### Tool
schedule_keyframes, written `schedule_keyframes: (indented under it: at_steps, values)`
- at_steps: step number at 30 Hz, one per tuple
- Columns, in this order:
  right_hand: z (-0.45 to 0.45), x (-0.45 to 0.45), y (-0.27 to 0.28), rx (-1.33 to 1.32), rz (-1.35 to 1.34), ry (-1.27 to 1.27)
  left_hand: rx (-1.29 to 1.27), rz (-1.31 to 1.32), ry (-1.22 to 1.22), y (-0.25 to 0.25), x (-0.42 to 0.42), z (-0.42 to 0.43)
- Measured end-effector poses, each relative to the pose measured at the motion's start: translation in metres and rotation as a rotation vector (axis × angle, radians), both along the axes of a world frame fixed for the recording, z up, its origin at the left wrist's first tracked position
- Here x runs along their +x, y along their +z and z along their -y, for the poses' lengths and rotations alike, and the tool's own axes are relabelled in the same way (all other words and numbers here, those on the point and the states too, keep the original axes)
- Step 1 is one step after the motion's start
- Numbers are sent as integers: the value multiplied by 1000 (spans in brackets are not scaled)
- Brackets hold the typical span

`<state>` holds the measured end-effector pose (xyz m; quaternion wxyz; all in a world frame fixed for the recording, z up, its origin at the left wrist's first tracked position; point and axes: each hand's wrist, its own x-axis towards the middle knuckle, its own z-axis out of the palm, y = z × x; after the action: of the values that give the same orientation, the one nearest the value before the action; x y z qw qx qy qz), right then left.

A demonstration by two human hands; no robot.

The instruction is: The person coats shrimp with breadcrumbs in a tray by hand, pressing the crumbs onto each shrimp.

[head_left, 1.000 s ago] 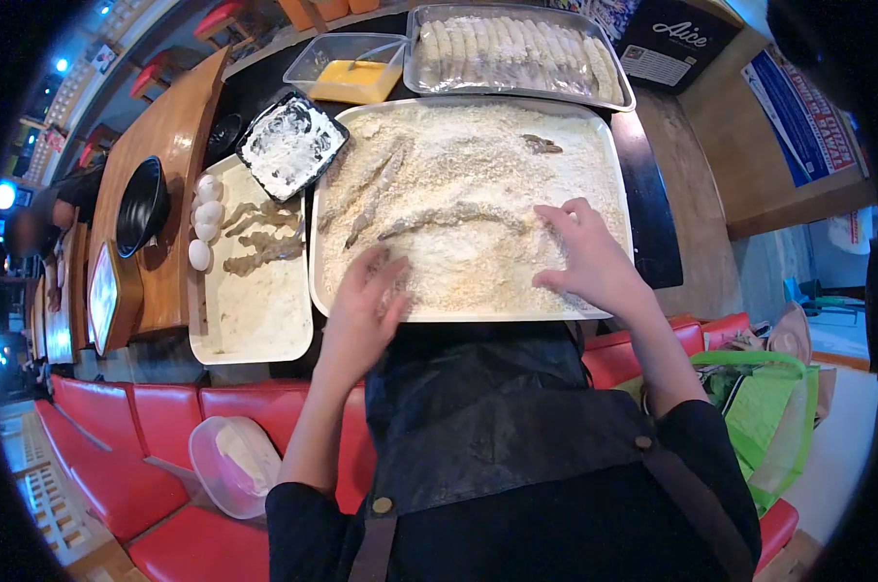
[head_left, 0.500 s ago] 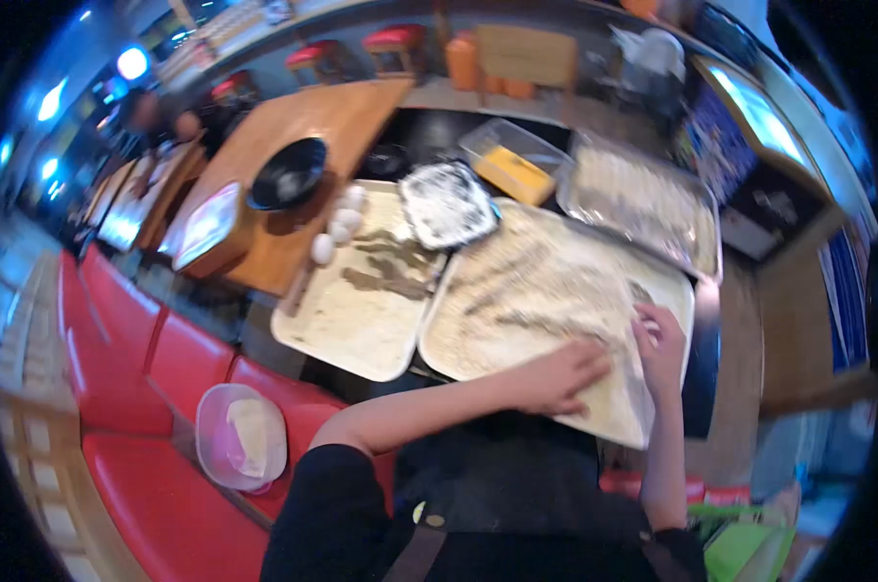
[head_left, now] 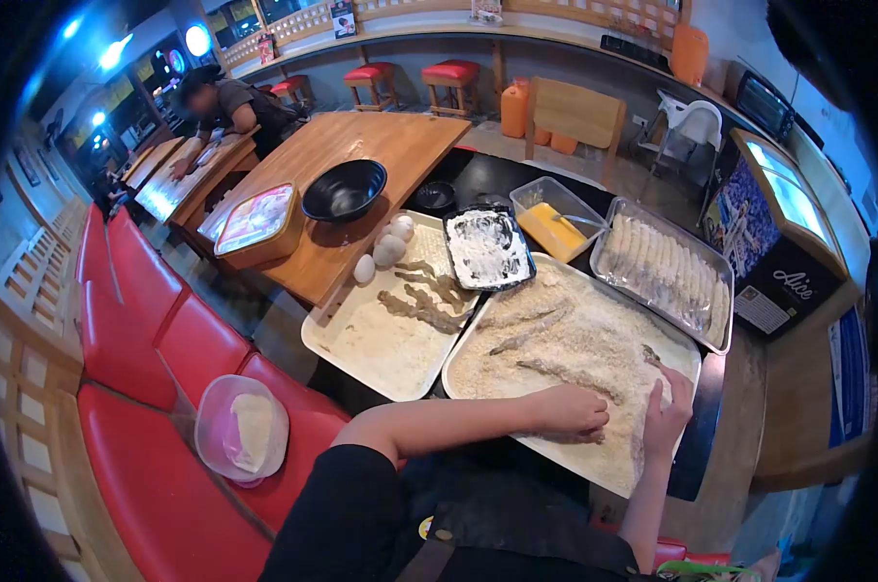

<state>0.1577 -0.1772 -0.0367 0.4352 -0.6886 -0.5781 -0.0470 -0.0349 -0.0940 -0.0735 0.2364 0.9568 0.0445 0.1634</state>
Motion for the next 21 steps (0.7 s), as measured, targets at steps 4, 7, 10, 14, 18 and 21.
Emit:
schedule_keyframes:
  at_steps: [4, 7, 10, 14, 18, 21]
  values:
    - [23, 15, -4, -165, 16, -126, -36, 52, 72, -2, -2, -3]
    - [34, 25, -24, -425, 338, -346, -98, 157, 179, 1, -2, -12]
    - [36, 26, -26, -736, 278, -341, -132, 157, 289, 10, -1, -28]
    - [32, 18, -28, -738, 414, -288, -153, 274, 391, 21, 4, -40]
    - [28, 4, -17, -739, 367, -155, -245, 291, 358, 24, 17, -46]
    - [24, -1, -13, -666, 143, 12, -368, 288, 348, 25, 30, -39]
